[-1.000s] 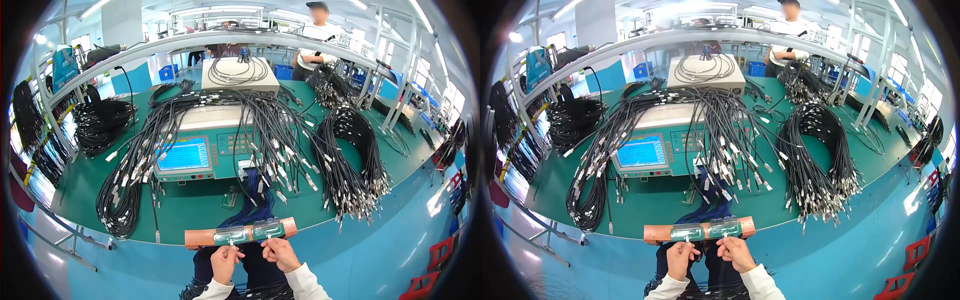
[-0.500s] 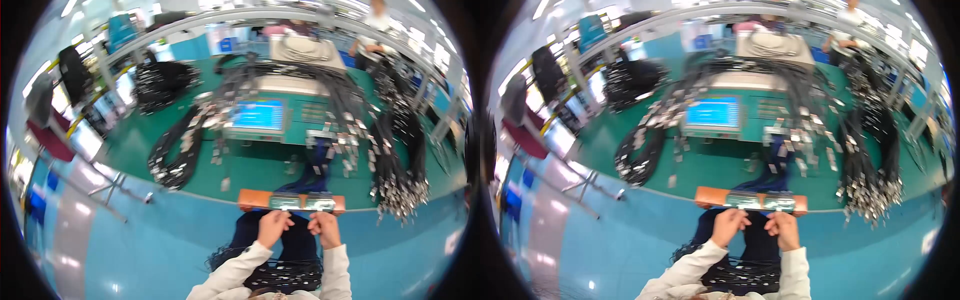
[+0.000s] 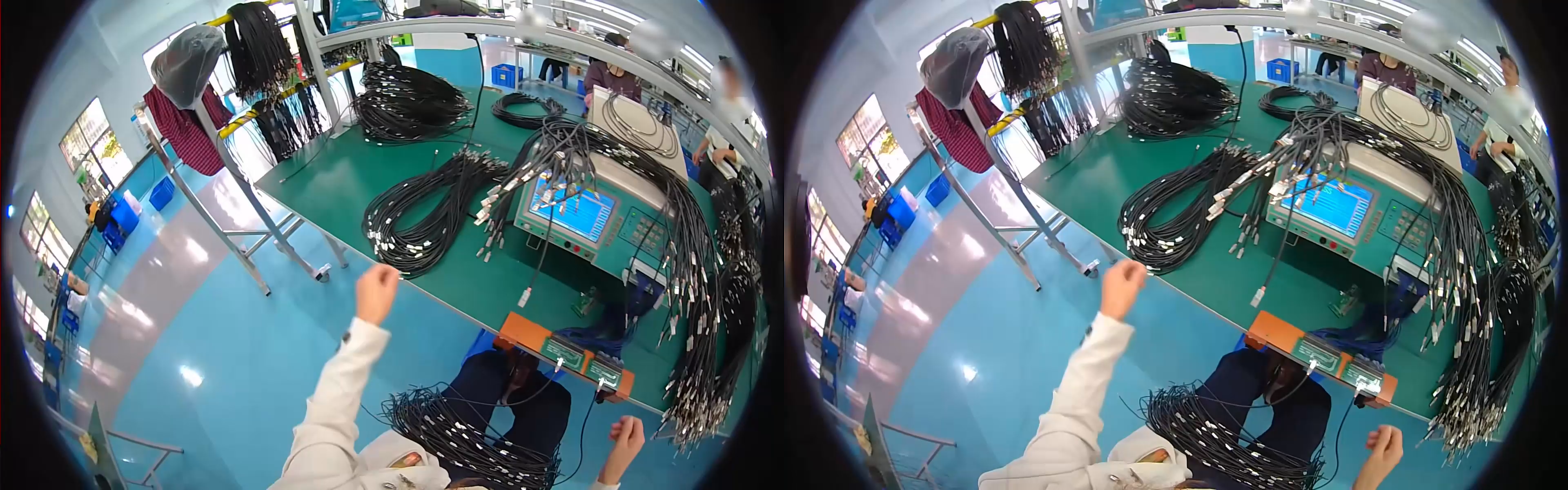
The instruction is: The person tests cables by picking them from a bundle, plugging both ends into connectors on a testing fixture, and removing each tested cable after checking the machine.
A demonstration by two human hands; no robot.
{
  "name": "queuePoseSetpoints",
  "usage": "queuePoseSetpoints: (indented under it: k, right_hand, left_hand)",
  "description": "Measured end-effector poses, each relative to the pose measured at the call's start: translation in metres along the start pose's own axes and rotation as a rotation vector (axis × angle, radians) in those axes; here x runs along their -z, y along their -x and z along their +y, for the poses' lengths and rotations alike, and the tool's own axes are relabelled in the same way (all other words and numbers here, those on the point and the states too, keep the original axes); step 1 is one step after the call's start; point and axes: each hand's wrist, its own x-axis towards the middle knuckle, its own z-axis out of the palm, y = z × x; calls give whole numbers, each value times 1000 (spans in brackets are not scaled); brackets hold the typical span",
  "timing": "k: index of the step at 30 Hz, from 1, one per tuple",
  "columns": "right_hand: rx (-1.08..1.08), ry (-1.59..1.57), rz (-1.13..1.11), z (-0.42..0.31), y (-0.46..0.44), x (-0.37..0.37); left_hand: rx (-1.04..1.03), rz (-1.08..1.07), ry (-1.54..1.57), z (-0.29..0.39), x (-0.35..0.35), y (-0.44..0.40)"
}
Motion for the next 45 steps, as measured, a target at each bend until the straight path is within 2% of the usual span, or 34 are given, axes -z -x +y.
queuePoseSetpoints:
  k: [2,5,6,8,9,11,12,14,16,17,19,22,24,25,27,28,29,31,33,35,37,39,41,44,45]
  right_hand:
    - [2,60,-17,-28,14,3]
    - [1,127,-24,-42,25,-3]
    - [-8,136,-30,-42,26,-5]
    - [-22,150,-23,-43,29,-8]
    - [-26,148,-36,-46,30,-12]
    - [-37,149,-28,-43,28,-18]
    - [-28,94,-44,-35,26,-22]
    - [-18,60,13,-28,25,-21]
    - [-32,40,-46,-30,26,-25]
    - [-32,45,-7,-31,26,-26]
    - [-46,32,-30,-34,26,-33]
    - [-46,36,-27,-44,29,-38]
    - [-21,53,-36,-41,31,-39]
    - [-18,49,-32,-43,31,-39]
    - [-13,65,-40,-46,34,-38]
    - [-12,61,-46,-46,35,-38]
    - [-20,61,-43,-44,36,-37]
    - [-25,55,-51,-43,38,-35]
    - [-9,44,-45,-45,39,-37]
    - [-10,17,-104,-49,41,-45]
    - [-110,-153,-232,-64,45,-61]
    - [-222,-266,-467,-86,50,-83]
    - [-258,-350,-694,-89,50,-113]
    - [-418,-575,-942,-108,38,-161]
    - [-459,-586,-1010,-106,31,-181]
  left_hand:
    - [166,87,61,-36,13,-39]
    - [196,100,-18,-64,15,-82]
    - [199,96,-19,-67,14,-89]
    - [129,18,-257,-63,8,-98]
    - [126,6,-251,-57,5,-98]
    - [157,-48,-432,-46,3,-100]
    - [90,12,-452,-58,-1,-104]
    - [158,-113,-246,-89,-3,-118]
    - [474,-320,79,-110,5,-131]
    - [537,-314,233,-104,9,-127]
    - [526,-210,234,-74,12,-116]
    - [561,-165,239,-69,7,-122]
    - [580,-160,396,-71,6,-128]
    - [574,-161,398,-72,1,-130]
    - [158,104,-95,-57,-2,-126]
    - [-25,163,-287,-50,-1,-123]
    - [-67,159,-342,-18,5,-114]
    - [-46,152,-378,2,5,-115]
    - [353,-111,595,13,6,-125]
    - [671,-335,1368,45,19,-118]
    - [560,-487,1391,65,29,-99]
    - [606,-385,1528,98,30,-63]
    - [518,-471,1550,110,33,-26]
    - [390,-310,1181,109,30,26]
    - [379,-328,1188,108,30,41]
